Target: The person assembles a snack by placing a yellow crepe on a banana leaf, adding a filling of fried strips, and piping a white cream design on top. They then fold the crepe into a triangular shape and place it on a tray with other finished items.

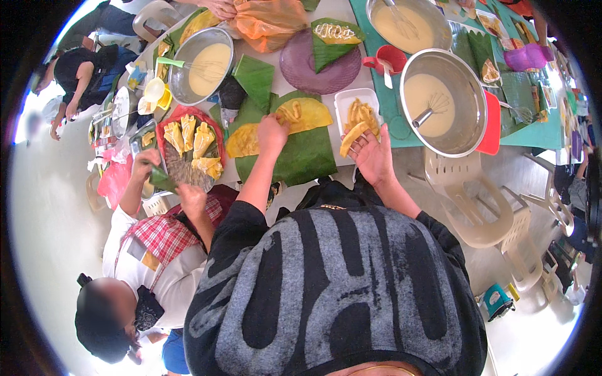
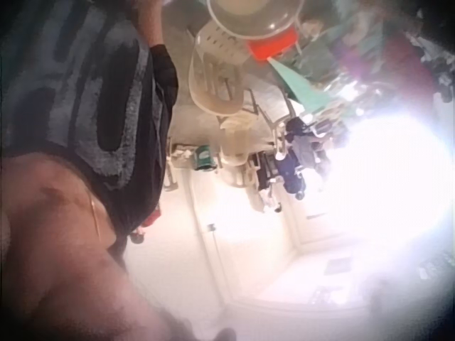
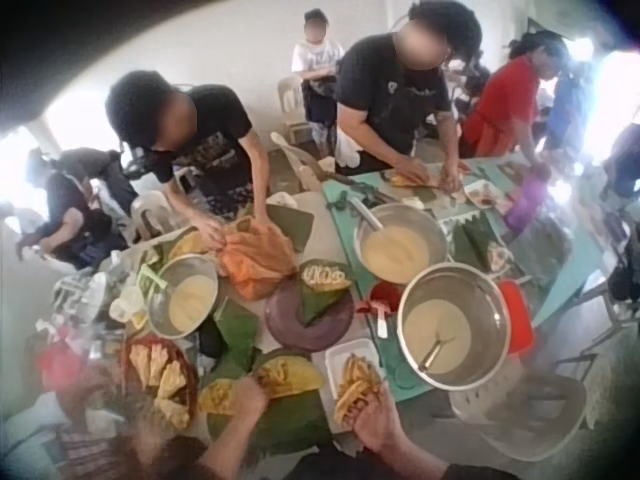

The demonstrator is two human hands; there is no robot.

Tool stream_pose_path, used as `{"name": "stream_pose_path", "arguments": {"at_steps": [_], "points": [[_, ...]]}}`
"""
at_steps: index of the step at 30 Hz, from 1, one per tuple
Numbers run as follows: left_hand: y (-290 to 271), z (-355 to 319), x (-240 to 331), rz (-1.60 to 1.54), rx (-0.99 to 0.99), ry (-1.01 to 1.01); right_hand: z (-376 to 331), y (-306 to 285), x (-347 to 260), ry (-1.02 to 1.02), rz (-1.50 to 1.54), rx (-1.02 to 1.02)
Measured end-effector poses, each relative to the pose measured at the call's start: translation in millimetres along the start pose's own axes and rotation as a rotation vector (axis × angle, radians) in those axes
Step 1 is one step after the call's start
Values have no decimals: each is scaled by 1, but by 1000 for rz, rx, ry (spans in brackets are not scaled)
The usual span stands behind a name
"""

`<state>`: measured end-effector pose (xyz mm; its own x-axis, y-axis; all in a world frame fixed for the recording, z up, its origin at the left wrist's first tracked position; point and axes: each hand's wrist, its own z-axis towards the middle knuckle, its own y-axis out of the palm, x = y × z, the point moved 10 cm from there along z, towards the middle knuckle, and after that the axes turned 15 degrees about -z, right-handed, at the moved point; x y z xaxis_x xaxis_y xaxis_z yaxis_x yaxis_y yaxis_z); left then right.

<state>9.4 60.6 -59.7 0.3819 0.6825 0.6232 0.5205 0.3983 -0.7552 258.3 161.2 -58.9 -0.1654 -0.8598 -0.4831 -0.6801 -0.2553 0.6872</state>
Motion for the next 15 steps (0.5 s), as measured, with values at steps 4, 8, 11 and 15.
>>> {"name": "stream_pose_path", "arguments": {"at_steps": [4,8,11,15], "points": [[0,-1,7,-33,27,49,-1,-2,3,8,-5,0],[1,-4,12,-44,27,83,-2,-1,3,8,-11,-5],[-2,-8,17,-93,53,158,-4,2,1,12,-13,2],[-11,-24,30,-80,188,193,-2,-1,2,12,-28,-18]]}}
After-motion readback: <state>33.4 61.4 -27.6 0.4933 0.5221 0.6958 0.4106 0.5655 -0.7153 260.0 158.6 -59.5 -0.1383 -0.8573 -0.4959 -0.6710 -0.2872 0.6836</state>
